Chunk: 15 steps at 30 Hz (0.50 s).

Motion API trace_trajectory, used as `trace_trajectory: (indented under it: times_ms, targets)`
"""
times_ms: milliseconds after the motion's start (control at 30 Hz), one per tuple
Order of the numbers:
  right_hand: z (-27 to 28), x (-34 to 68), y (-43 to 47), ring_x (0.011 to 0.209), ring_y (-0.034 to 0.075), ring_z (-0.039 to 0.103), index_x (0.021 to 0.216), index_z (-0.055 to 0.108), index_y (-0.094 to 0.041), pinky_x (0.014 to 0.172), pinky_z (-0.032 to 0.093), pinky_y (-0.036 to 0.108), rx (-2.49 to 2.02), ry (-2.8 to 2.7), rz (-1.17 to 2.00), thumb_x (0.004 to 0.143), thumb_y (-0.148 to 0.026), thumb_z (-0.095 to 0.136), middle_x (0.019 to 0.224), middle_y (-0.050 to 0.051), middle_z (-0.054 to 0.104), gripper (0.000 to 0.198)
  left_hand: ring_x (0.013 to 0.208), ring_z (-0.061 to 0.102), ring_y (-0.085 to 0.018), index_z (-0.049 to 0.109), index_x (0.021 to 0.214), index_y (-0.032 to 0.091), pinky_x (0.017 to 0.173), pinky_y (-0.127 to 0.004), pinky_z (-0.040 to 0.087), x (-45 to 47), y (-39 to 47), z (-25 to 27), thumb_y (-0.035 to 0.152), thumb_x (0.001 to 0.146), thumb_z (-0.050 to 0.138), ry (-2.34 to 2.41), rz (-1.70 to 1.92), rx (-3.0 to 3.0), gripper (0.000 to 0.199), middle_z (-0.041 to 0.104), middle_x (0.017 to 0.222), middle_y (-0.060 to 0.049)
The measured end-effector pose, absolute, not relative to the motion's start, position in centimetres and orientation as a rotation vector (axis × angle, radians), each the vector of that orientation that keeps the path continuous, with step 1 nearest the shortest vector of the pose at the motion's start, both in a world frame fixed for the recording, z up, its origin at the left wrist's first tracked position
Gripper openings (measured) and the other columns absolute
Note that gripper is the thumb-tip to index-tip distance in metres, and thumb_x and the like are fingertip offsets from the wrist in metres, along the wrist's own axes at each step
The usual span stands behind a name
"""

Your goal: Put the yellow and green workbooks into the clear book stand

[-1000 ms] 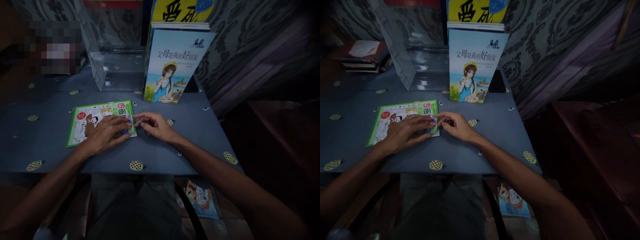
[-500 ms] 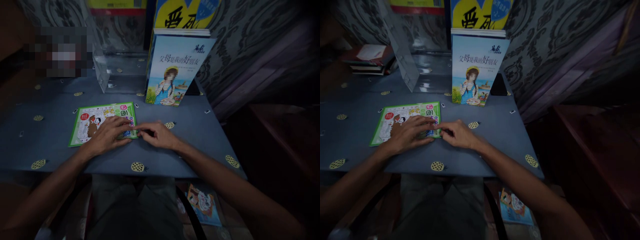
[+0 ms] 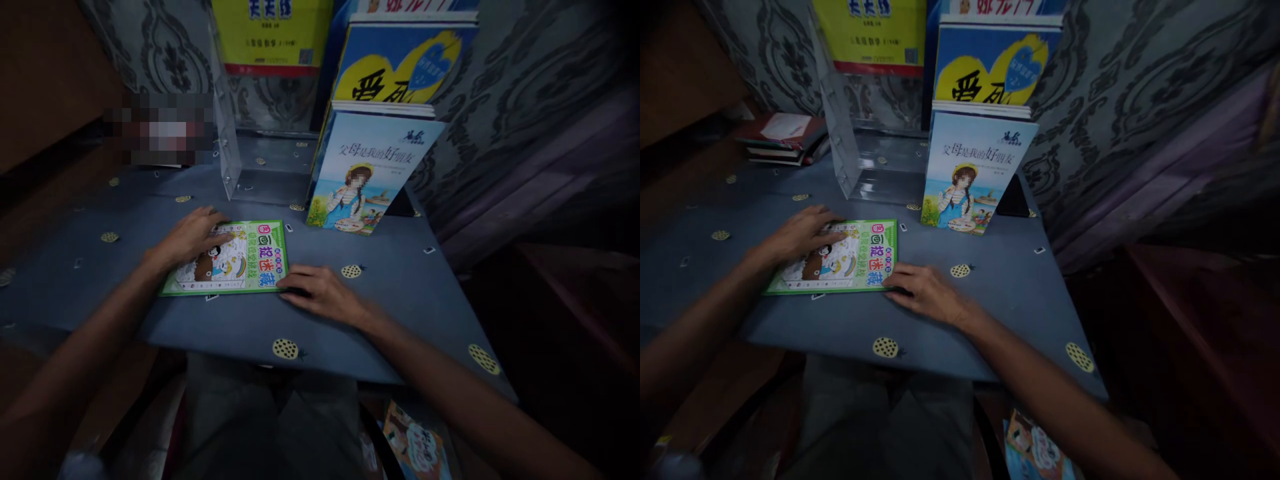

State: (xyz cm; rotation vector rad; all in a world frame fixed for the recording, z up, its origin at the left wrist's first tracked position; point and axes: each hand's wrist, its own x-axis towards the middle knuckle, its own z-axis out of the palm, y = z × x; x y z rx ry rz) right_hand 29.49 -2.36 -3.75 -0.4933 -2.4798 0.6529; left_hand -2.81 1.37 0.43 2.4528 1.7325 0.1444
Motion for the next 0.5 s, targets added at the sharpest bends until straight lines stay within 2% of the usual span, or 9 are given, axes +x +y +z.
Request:
trace_trajectory:
  times_ms: [100,200,267,333,400,500]
  targets:
    - [-3.8,29.6,-2.1,0.085,0.016,0.070,0.107,0.073,-0.018,0.074,0.055,0.026,-0.518,-2.505,0.586,0.100,-0.022,0.058,0.099,0.008,0.071,0.017,0.104,0.061,-0.029,0.066,0.115,0.018,0.089,-0.039,0.046,-2.6,1.8,0.2,0.061,0.094,0.045,1.772,0.193,2.414,0.053,0.066,0.109,-0.013]
    - [-3.8,30.2,-1.5,0.085,0.017,0.070,0.109,0.074,-0.019,0.072,0.055,0.026,-0.581,-2.555,0.497,0.098,-0.021,0.059,0.101,0.008,0.071,0.018,0.085,0.061,-0.023,0.065,0.097,0.019,0.073,-0.032,0.043,-2.4,1.9,0.5,0.061,0.091,0.050,1.842,0.232,2.256,0.045,0.067,0.090,-0.007]
    - [-3.8,30.6,-1.0,0.085,0.017,0.071,0.110,0.074,-0.021,0.071,0.054,0.026,-0.689,-2.574,0.394,0.097,-0.017,0.058,0.104,0.008,0.072,0.021,0.072,0.057,-0.020,0.062,0.082,0.020,0.063,-0.029,0.038,-2.5,1.7,0.8,0.061,0.089,0.052,1.828,0.211,2.148,0.043,0.064,0.075,-0.004]
    - [-3.8,31.0,-0.5,0.087,0.019,0.072,0.112,0.074,-0.020,0.071,0.055,0.027,-0.843,-2.550,0.287,0.095,-0.012,0.054,0.108,0.008,0.074,0.027,0.064,0.055,-0.017,0.060,0.078,0.019,0.057,-0.028,0.036,-2.6,1.2,1.2,0.059,0.085,0.055,1.739,0.206,2.050,0.041,0.060,0.067,-0.002]
    - [-3.9,31.1,-0.3,0.092,0.021,0.073,0.114,0.074,-0.020,0.074,0.056,0.030,-0.979,-2.505,0.232,0.093,-0.009,0.052,0.113,0.008,0.075,0.033,0.058,0.055,-0.016,0.062,0.091,0.018,0.052,-0.026,0.037,-2.6,0.4,1.6,0.059,0.082,0.059,1.638,0.209,1.925,0.042,0.060,0.065,0.000]
    - [-3.7,31.0,-0.2,0.100,0.024,0.073,0.117,0.074,-0.021,0.080,0.057,0.034,-1.069,-2.461,0.250,0.095,-0.013,0.052,0.122,0.009,0.074,0.033,0.049,0.057,-0.017,0.053,0.126,0.017,0.045,-0.025,0.041,-1.9,-1.2,2.0,0.060,0.083,0.059,1.569,0.160,1.752,0.062,0.061,0.060,0.002]
